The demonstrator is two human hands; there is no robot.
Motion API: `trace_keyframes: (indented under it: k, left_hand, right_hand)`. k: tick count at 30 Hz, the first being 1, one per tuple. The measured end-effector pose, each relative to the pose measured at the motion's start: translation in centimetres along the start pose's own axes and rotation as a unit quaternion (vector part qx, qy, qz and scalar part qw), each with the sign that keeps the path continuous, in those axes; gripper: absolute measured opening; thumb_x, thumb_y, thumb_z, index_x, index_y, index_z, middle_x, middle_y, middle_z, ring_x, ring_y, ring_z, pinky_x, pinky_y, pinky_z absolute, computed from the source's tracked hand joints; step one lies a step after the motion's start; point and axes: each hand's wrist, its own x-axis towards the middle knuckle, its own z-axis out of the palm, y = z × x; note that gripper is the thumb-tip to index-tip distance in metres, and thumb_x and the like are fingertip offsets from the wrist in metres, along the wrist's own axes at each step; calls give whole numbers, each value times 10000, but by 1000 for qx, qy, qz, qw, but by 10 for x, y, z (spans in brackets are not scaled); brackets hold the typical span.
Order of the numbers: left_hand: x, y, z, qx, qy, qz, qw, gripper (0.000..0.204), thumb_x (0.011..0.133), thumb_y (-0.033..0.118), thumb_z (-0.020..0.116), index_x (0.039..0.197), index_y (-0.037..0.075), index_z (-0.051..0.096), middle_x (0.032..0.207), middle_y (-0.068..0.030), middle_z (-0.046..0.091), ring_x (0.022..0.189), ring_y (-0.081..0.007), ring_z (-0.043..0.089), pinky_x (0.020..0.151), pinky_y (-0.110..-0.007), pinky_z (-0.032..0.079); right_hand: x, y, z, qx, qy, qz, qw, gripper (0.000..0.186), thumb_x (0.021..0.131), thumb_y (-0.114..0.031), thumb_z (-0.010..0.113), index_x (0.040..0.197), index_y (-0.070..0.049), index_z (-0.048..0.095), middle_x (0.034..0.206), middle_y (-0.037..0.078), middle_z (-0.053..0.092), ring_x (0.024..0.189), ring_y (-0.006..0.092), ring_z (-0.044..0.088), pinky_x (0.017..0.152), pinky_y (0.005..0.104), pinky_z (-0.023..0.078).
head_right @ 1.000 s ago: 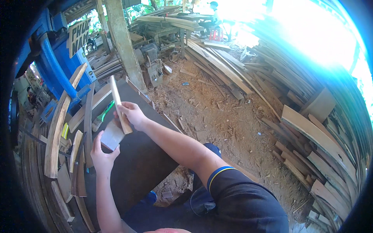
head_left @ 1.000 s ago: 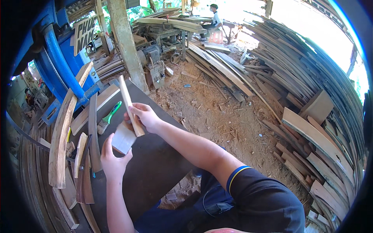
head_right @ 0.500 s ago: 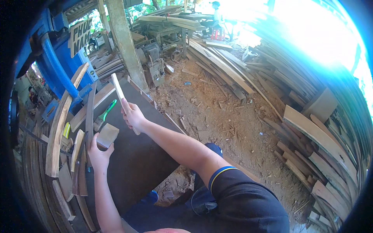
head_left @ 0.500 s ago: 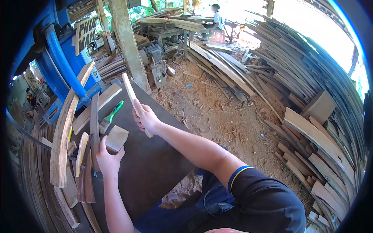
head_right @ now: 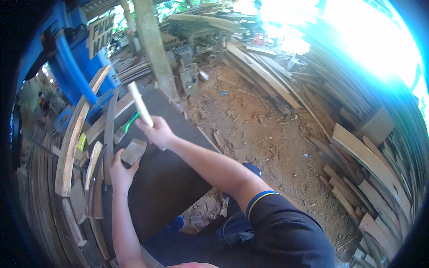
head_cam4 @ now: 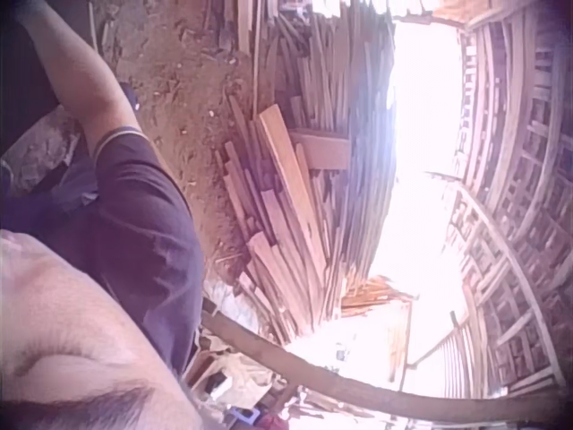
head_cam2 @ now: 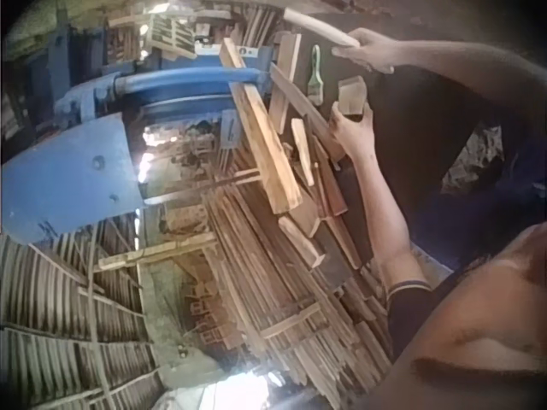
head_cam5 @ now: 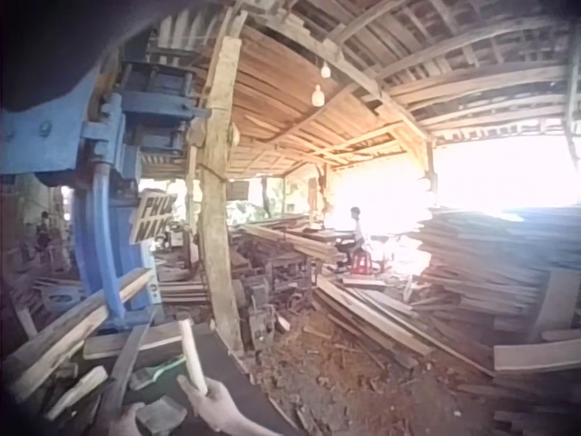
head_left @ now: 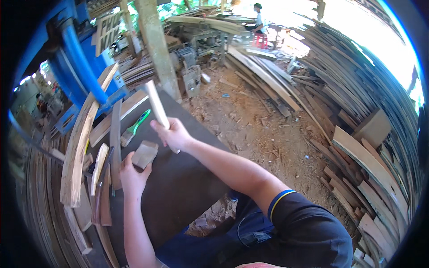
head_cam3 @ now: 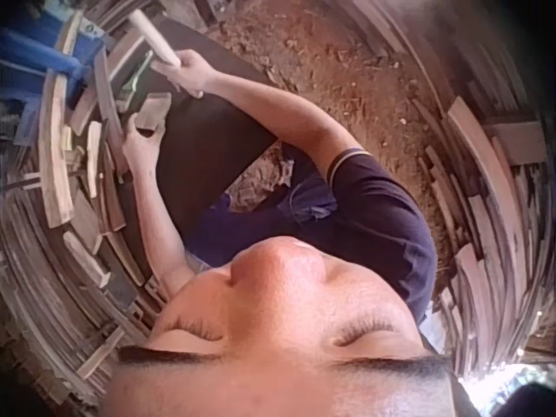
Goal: The person uses a chisel and a mallet to carve and shape a small block of wood on a workbench. They repeatedly strike the chisel to remove wood shavings, rotate the block to work on different sides, and occasionally inspect the carved surface. The task continues throughout the clip with consistent hand-tool coordination.
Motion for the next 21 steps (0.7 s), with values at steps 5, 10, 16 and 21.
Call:
trace_keyframes:
  k: [5, 10, 16, 21]
  left_hand:
    - [1, 13, 7, 56, -10, -4, 998, 642, 735, 341, 864, 1270, 77, 626, 1249, -153, 662, 1200, -343, 608, 1011, -516, 455]
    - [-4, 5, 3, 97, -9, -31, 995, 722, 738, 416, 850, 1330, 95, 589, 1311, -120, 623, 1251, -330, 561, 1007, -565, 419]
    - [-4, 16, 2, 117, -14, -38, 992, 736, 763, 444, 833, 1351, 85, 574, 1347, -97, 577, 1290, -316, 518, 1013, -581, 400]
    - [-5, 15, 2, 113, -17, -51, 992, 706, 797, 449, 810, 1352, 83, 573, 1349, -93, 571, 1305, -317, 510, 1029, -591, 391]
  right_hand:
    - [-2, 19, -11, -89, 36, -7, 995, 374, 1030, -403, 638, 926, -44, 633, 727, -22, 593, 684, 67, 546, 594, 299, 477]
    - [-11, 2, -3, -235, -5, -85, 968, 243, 1046, -289, 606, 1066, -53, 553, 880, 43, 600, 830, 128, 570, 756, 339, 493]
    - [-12, 10, -12, -325, -60, -161, 930, 237, 961, -179, 663, 1118, -48, 546, 923, 118, 629, 850, 231, 641, 772, 381, 516]
    - [-16, 4, -4, -356, -76, -135, 922, 297, 951, -186, 677, 1175, -33, 558, 1013, 168, 652, 923, 308, 688, 793, 412, 543]
